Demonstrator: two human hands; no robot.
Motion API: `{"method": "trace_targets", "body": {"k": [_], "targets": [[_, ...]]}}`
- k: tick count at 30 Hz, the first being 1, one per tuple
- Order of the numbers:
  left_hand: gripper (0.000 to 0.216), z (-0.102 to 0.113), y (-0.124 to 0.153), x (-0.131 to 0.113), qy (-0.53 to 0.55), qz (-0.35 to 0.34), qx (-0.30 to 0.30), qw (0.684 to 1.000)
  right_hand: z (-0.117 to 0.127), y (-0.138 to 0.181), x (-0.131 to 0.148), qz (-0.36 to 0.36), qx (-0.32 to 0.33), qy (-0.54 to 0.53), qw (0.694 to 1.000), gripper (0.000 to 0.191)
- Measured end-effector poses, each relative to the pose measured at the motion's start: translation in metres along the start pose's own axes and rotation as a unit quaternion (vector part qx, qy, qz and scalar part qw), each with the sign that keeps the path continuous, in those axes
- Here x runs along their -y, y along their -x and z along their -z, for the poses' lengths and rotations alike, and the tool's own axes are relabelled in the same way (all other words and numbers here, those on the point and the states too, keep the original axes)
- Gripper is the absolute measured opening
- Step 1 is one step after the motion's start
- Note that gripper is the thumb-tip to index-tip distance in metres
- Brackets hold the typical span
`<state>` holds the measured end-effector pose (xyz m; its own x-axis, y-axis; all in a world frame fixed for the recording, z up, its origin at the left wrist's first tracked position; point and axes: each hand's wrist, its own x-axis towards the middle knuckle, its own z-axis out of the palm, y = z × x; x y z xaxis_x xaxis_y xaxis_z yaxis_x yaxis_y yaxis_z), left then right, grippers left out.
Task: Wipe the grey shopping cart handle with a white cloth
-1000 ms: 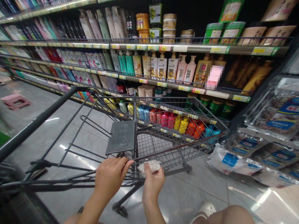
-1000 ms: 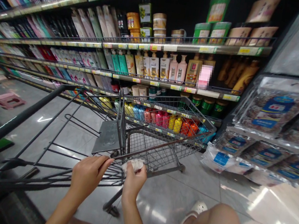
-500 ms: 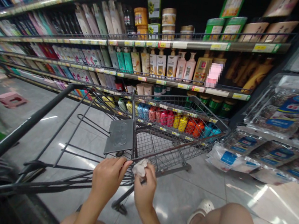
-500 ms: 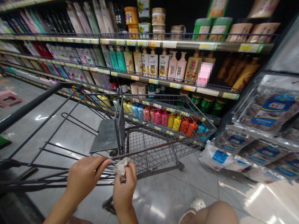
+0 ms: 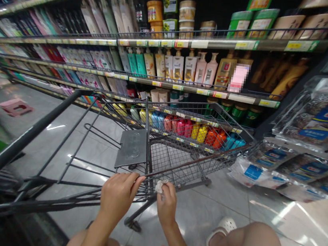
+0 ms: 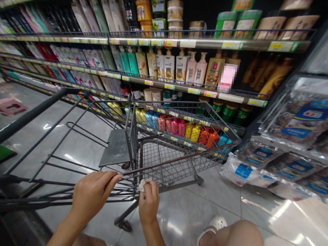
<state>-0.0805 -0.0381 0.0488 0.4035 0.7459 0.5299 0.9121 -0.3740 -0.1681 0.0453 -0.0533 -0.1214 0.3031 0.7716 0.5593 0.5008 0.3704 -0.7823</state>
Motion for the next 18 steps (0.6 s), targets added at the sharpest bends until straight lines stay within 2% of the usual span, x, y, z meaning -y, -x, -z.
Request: {"method": "trace_targets", "body": {"k": [6,12,14,18], "targets": [[0.034,0.0,0.0,0.001,0.011,0.0,0.0,1.0,0.0,0.003,-0.007,0.002,0.015,-0.027,1.0,0.027],[0.034,0.001,0.0,0.0,0.005,-0.003,0.001,1.0,0.001,0.008,-0.014,-0.042,0.015,-0.092,0.995,0.027],[0.034,0.001,-0.001,0.0,0.007,-0.005,0.0,1.0,-0.001,0.011,-0.019,-0.079,0.004,-0.103,0.991,0.024],[0.034,0.001,0.0,0.0,0.009,-0.006,-0.006,1.0,-0.009,0.019,-0.034,-0.214,-0.048,-0.132,0.967,0.013]]}}
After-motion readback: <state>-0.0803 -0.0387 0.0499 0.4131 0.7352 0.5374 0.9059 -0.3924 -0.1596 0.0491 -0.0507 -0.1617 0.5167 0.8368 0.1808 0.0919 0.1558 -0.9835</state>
